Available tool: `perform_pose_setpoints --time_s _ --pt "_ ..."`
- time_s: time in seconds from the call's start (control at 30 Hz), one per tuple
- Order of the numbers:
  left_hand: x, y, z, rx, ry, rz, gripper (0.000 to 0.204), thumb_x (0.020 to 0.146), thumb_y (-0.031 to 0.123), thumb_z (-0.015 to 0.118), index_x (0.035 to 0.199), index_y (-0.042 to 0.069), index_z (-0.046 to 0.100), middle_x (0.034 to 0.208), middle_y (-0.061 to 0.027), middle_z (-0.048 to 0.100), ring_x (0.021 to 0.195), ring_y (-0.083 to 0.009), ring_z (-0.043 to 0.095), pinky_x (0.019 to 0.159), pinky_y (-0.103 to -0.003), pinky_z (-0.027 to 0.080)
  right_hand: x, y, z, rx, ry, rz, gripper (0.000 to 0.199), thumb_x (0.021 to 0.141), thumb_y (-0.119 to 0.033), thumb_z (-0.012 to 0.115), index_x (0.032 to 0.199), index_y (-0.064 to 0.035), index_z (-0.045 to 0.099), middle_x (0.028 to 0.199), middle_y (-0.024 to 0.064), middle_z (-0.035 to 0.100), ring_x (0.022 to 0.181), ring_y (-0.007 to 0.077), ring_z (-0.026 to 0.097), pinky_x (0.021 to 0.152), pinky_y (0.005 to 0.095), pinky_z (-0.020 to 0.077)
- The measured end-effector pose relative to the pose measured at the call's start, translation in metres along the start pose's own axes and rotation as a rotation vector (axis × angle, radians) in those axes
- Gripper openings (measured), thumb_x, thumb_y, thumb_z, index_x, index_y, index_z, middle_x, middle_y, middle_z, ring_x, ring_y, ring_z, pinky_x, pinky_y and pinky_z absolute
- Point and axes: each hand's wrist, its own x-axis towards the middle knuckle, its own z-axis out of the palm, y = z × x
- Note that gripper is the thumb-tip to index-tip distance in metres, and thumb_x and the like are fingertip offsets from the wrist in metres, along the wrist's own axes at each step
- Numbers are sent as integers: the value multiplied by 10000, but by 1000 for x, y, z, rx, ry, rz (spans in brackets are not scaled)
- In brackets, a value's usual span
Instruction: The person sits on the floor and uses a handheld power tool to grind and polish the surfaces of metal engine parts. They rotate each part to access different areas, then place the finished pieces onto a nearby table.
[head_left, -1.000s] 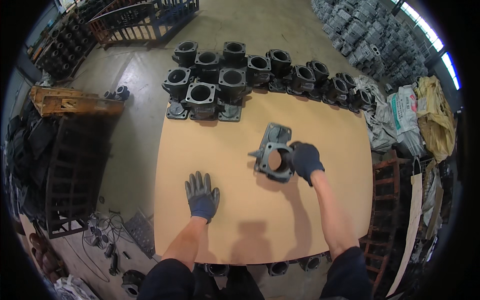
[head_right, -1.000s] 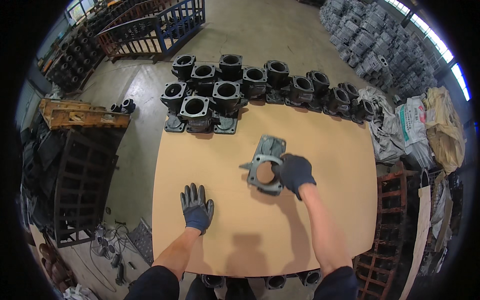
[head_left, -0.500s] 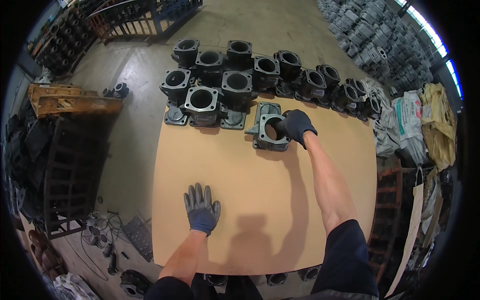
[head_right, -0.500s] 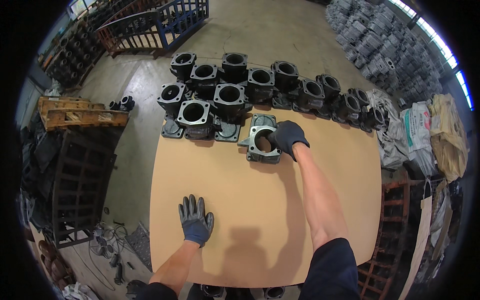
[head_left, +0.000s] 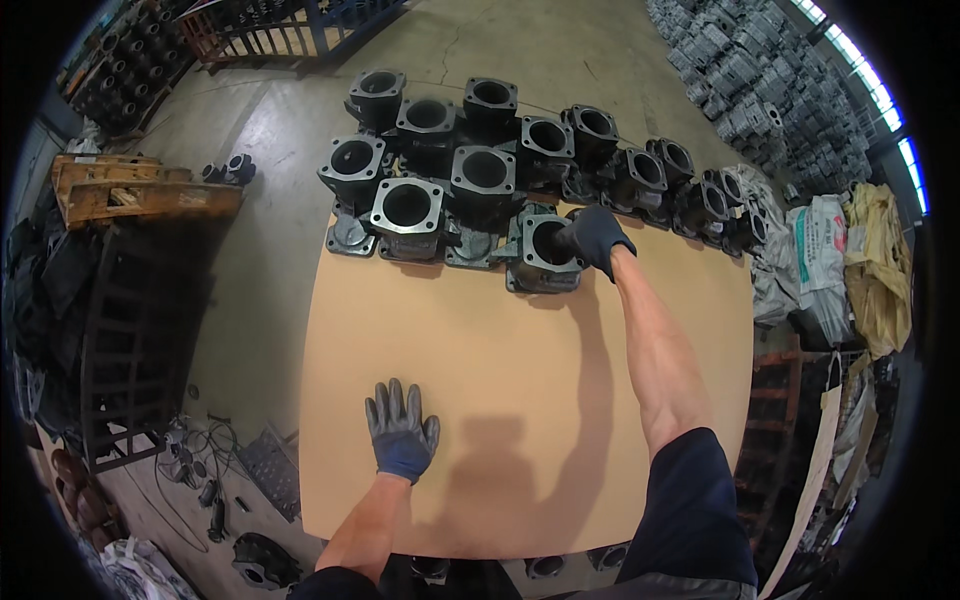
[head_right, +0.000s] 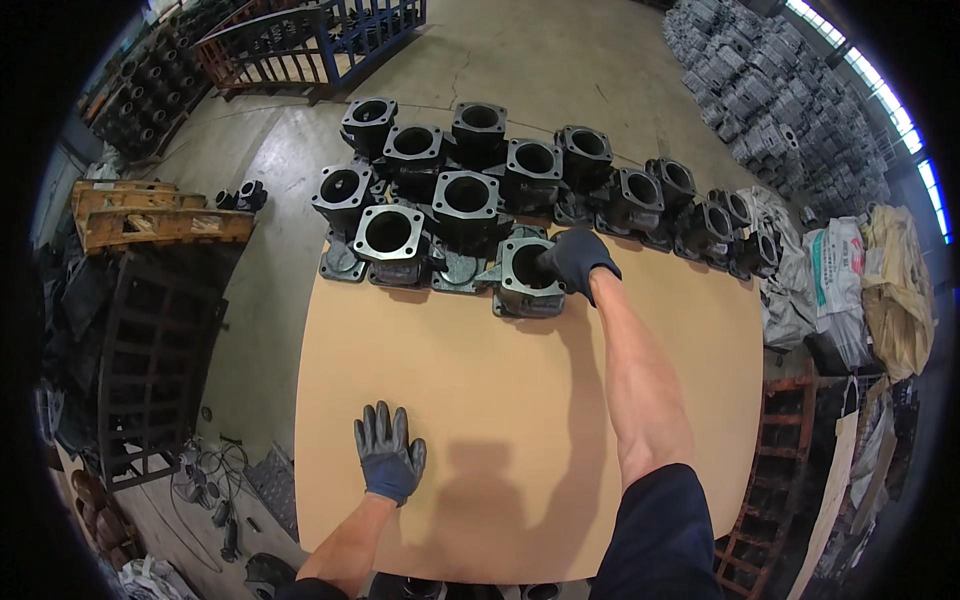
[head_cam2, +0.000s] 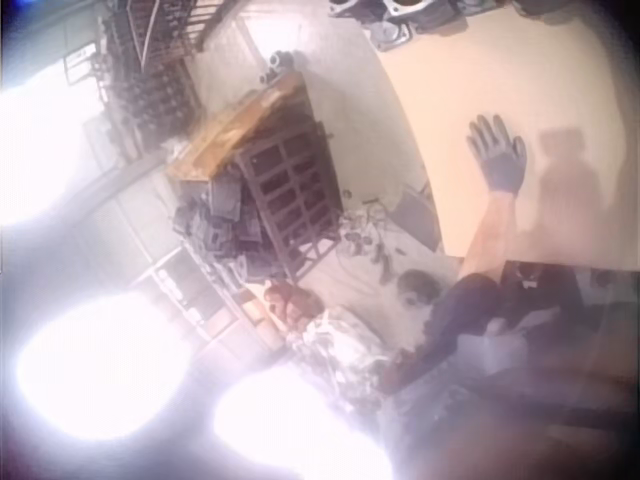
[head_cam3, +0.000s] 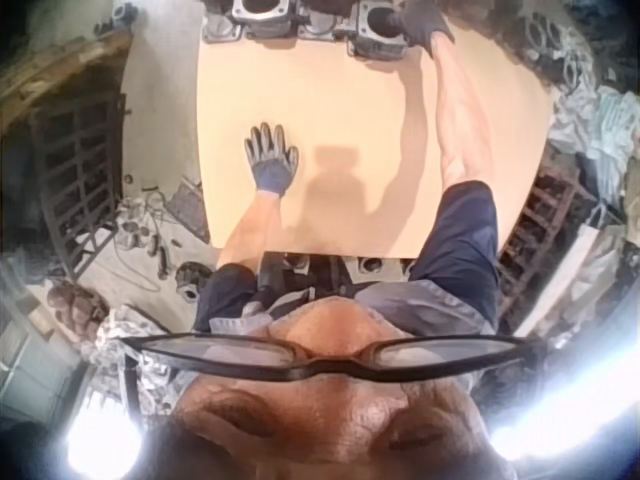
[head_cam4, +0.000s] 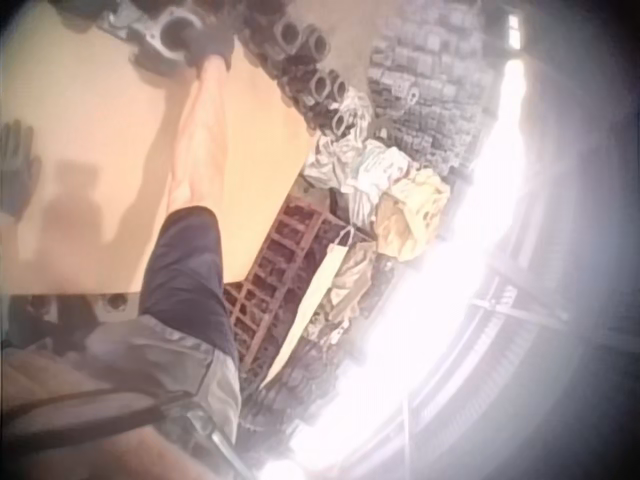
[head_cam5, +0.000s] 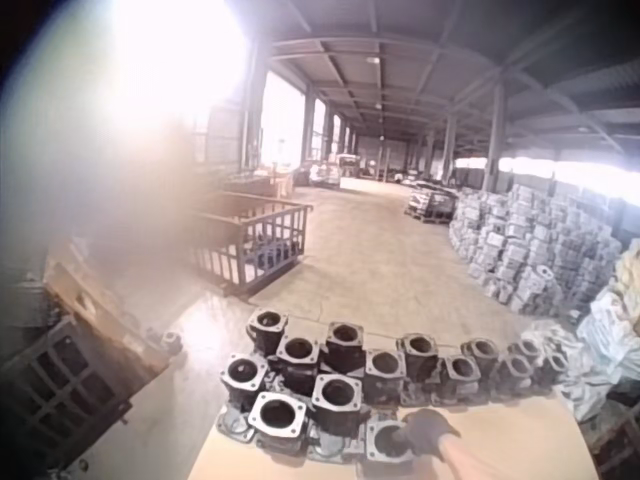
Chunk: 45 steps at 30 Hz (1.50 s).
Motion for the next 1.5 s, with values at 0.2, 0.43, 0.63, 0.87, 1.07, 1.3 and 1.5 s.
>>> perform_pose_setpoints --time_s 0.2,0.43,0.63,0.87,1.07,1.3,1.5 --pt "1 -1 1 -10 2 0 612 906 375 593 1417 49 515 1510 -288 403 1419 -510 326 1163 -646 210 19 -1 -2 155 13 62 264 723 -227 677 762 34 700 734 222 685 657 339 692 632 393 548" --pt "1 -1 1 32 15 6 595 907 371 596 1404 51 531 1500 -286 417 1419 -504 334 1160 -645 226 17 -12 -9 254 -12 130 271 743 -224 683 750 46 703 733 228 694 646 315 705 601 376 561" --pt "0 -3 0 -8 15 3 614 897 334 602 1418 21 513 1509 -313 394 1421 -524 317 1161 -647 208 18 -15 -7 227 -4 101 245 748 -239 696 830 -13 741 764 206 709 656 308 711 595 370 559" --pt "2 0 -1 -18 -4 -8 611 890 333 602 1409 21 520 1508 -307 397 1415 -523 325 1164 -644 204 23 5 13 130 78 9 319 746 -224 735 868 70 719 793 242 709 650 322 706 592 372 565" --pt "1 4 5 -15 -1 11 628 892 349 592 1416 13 512 1519 -307 383 1430 -519 299 1175 -638 183 2 3 15 345 181 194 571 834 -380 738 1184 61 637 1043 261 707 945 370 699 830 420 549" --pt "1 -2 -8 -31 -28 -22 636 903 348 580 1430 3 497 1530 -317 363 1446 -518 271 1186 -631 153 -66 -58 86 1167 494 504 697 900 -521 684 1345 1 559 1262 214 655 1173 335 621 979 387 476" --pt "3 4 -3 12 4 10 622 898 368 576 1408 16 522 1515 -306 394 1432 -517 303 1169 -655 187 -56 -76 94 1694 684 476 539 923 -378 725 1296 -20 575 1176 60 669 1042 176 603 912 330 491"
